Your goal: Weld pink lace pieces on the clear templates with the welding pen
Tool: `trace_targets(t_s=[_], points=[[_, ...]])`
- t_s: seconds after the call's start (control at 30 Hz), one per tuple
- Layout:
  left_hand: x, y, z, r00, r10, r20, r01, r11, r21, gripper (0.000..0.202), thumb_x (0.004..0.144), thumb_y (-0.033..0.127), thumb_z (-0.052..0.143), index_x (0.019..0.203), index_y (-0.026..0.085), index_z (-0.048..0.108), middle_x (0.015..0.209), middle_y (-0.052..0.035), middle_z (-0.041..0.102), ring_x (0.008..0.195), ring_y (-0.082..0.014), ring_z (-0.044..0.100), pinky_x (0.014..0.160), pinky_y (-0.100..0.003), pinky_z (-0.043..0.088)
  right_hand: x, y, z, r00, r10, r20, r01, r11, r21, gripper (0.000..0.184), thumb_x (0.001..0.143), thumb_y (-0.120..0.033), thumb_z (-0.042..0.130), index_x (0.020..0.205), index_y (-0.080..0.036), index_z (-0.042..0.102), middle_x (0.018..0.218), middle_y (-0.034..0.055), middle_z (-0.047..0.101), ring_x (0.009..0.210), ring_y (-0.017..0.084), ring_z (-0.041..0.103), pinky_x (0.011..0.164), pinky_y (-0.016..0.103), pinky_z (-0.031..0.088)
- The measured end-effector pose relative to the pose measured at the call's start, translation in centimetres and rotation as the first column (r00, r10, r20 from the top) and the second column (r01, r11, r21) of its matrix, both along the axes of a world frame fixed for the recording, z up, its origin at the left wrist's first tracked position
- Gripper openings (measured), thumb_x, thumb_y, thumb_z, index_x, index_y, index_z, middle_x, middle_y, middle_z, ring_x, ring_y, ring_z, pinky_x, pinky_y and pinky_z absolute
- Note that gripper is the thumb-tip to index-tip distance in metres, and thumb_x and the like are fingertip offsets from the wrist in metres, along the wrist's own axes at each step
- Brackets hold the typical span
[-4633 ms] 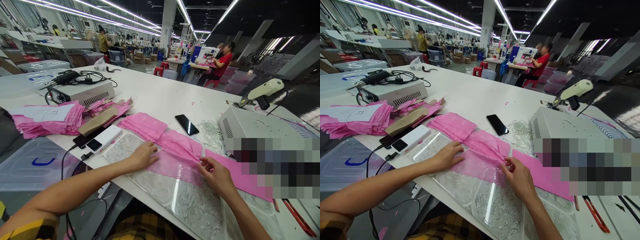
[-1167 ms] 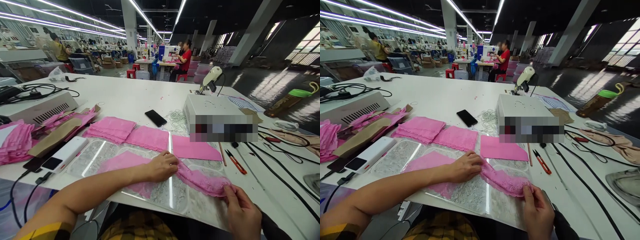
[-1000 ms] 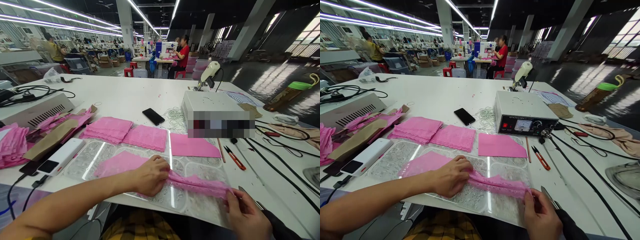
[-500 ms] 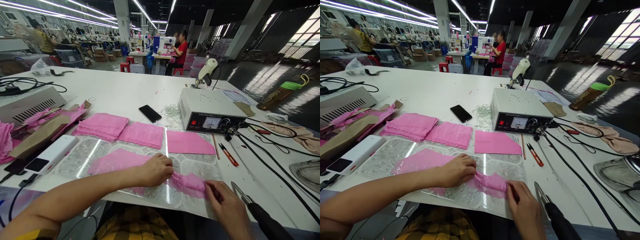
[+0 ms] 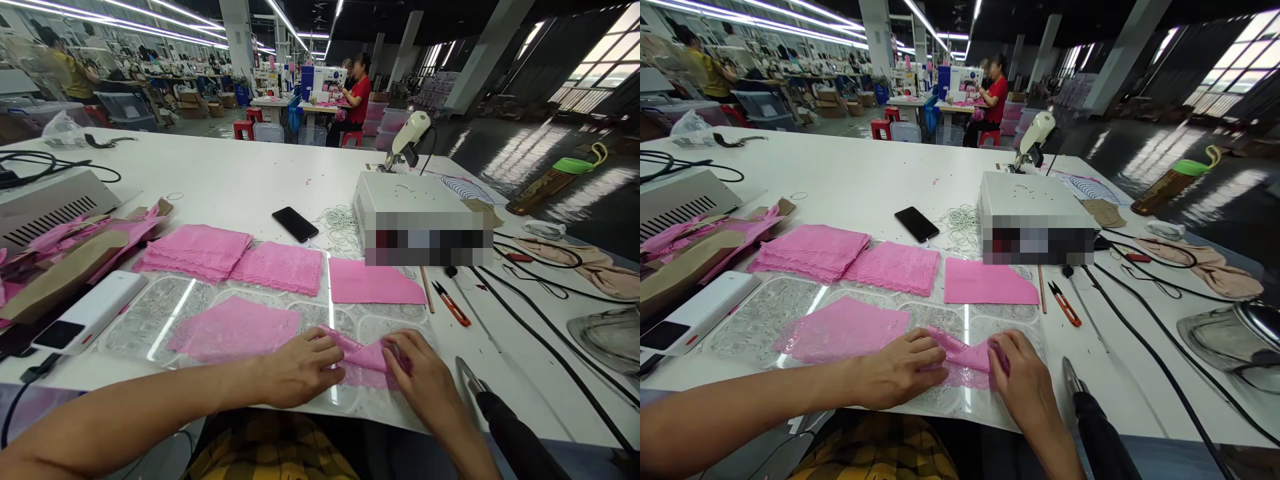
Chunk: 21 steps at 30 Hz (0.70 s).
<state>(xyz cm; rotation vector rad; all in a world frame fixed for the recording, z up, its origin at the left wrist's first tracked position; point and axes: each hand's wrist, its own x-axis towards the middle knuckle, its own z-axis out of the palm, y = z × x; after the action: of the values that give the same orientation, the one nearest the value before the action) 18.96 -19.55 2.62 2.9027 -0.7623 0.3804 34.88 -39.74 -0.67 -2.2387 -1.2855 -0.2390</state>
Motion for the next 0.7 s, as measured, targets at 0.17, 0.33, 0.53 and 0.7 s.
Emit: trace_targets(t_s=[0.17,0.33,0.53,0.7], points=[[-0.6,0.2,-0.3,0.999,0.045,-0.012,-0.045,0.998,-0.033,0.010,0.093,0.015,0.049,0.088,0.016,0.057,0.087,-0.0052,0.058,0.077,-0.0172,0.050,0.080,-0.035,0.036,1.8,0.6,-0.4,0.969,-0.247,0.012,0.248,0.968,-0.051,0.024,0.090,-0.037,0.042,0.083,-0.023,0.060,0.086,0.0033,0.065,0.066,0.017,0.061,0.051,0.028,0.043],[-0.4,0.4,0.1,0.994,0.092,-0.060,-0.098,0.989,-0.115,0.015,0.097,0.022,0.046,0.098,0.018,0.061,0.093,-0.0060,0.063,0.082,-0.0162,0.054,0.082,-0.033,0.039,1.3,-1.3,0.2,0.966,-0.259,0.003,0.256,0.959,0.121,0.025,0.091,-0.041,0.047,0.095,-0.022,0.062,0.089,0.0028,0.066,0.060,0.012,0.058,0.055,0.027,0.048],[0.2,0.7,-0.7,0.992,0.119,-0.050,-0.123,0.989,-0.082,0.036,0.094,0.039,0.054,0.124,0.019,0.057,0.134,-0.0117,0.055,0.122,-0.0274,0.050,0.102,-0.040,0.035,0.1,-3.9,-0.5,0.991,-0.017,0.132,0.004,0.995,0.101,0.018,0.091,-0.034,0.052,0.100,-0.023,0.063,0.094,0.0042,0.067,0.086,0.016,0.065,0.075,0.028,0.053],[-0.7,0.2,-0.9,0.980,0.178,-0.090,-0.182,0.982,-0.040,0.039,0.093,0.040,0.056,0.125,0.018,0.056,0.130,-0.0134,0.058,0.120,-0.0287,0.052,0.093,-0.038,0.041,0.8,-4.7,-1.2,0.989,-0.025,0.143,0.008,0.993,0.119,0.019,0.091,-0.030,0.050,0.098,-0.023,0.066,0.094,0.0045,0.068,0.084,0.017,0.066,0.075,0.030,0.055]])
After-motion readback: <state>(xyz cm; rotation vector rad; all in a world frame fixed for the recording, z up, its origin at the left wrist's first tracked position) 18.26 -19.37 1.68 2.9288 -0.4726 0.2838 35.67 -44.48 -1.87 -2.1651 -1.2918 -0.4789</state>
